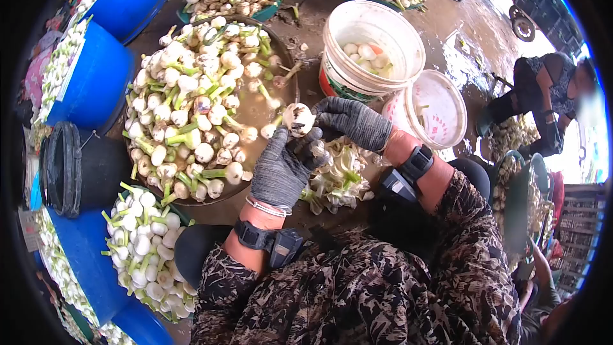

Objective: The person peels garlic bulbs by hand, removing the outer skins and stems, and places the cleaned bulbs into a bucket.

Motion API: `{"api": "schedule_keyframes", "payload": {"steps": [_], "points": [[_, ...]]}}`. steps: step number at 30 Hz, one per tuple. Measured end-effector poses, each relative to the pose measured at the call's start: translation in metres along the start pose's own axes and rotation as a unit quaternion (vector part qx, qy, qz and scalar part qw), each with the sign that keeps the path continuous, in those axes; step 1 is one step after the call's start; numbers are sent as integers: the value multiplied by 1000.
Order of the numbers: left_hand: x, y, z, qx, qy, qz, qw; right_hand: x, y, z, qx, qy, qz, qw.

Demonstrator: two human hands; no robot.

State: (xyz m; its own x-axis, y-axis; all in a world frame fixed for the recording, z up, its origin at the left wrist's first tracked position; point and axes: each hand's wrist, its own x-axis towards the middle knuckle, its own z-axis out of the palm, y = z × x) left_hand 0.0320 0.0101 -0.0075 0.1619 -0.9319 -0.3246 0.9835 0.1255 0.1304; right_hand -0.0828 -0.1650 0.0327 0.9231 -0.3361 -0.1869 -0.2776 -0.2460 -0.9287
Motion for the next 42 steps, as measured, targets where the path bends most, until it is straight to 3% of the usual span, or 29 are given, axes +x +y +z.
{"api": "schedule_keyframes", "payload": {"steps": [1,3,4,5,8,10,15,17,22,25,26,28,31,34,37,40,42], "points": [[2,-5,-2,-2,-21,-12,1000,-9,0,2,98,21,50,994],[0,-14,14,16,-23,-14,1000,-19,-7,7,-43,112,-17,993],[2,-19,19,94,1,37,995,-20,-5,12,-59,207,-51,975],[4,-23,23,171,24,90,981,-26,-7,11,-55,215,-52,974],[12,-33,24,207,36,121,970,-41,-21,6,-167,308,-115,929],[17,-38,31,260,82,131,953,-48,-23,6,-199,313,-110,922],[25,-49,33,339,78,147,926,-54,-13,6,-322,316,-89,888],[29,-50,29,440,72,164,880,-52,-10,8,-314,333,-102,883],[29,-48,17,517,46,212,828,-46,-7,8,-352,341,-93,867],[27,-42,19,463,26,208,861,-46,-5,10,-315,346,-101,878],[21,-41,26,363,8,175,915,-46,-3,9,-252,333,-94,904],[16,-36,32,336,10,166,927,-43,1,2,-159,315,-42,935],[17,-29,25,321,10,182,929,-42,8,-4,-189,367,-74,908],[17,-27,23,414,37,215,884,-48,-10,2,-216,335,-147,905],[17,-32,28,441,44,218,870,-50,-18,11,-311,318,-128,886],[20,-34,25,569,52,226,789,-47,-18,16,-333,331,-105,876],[18,-33,27,574,47,222,787,-46,-18,16,-338,332,-93,876]]}}
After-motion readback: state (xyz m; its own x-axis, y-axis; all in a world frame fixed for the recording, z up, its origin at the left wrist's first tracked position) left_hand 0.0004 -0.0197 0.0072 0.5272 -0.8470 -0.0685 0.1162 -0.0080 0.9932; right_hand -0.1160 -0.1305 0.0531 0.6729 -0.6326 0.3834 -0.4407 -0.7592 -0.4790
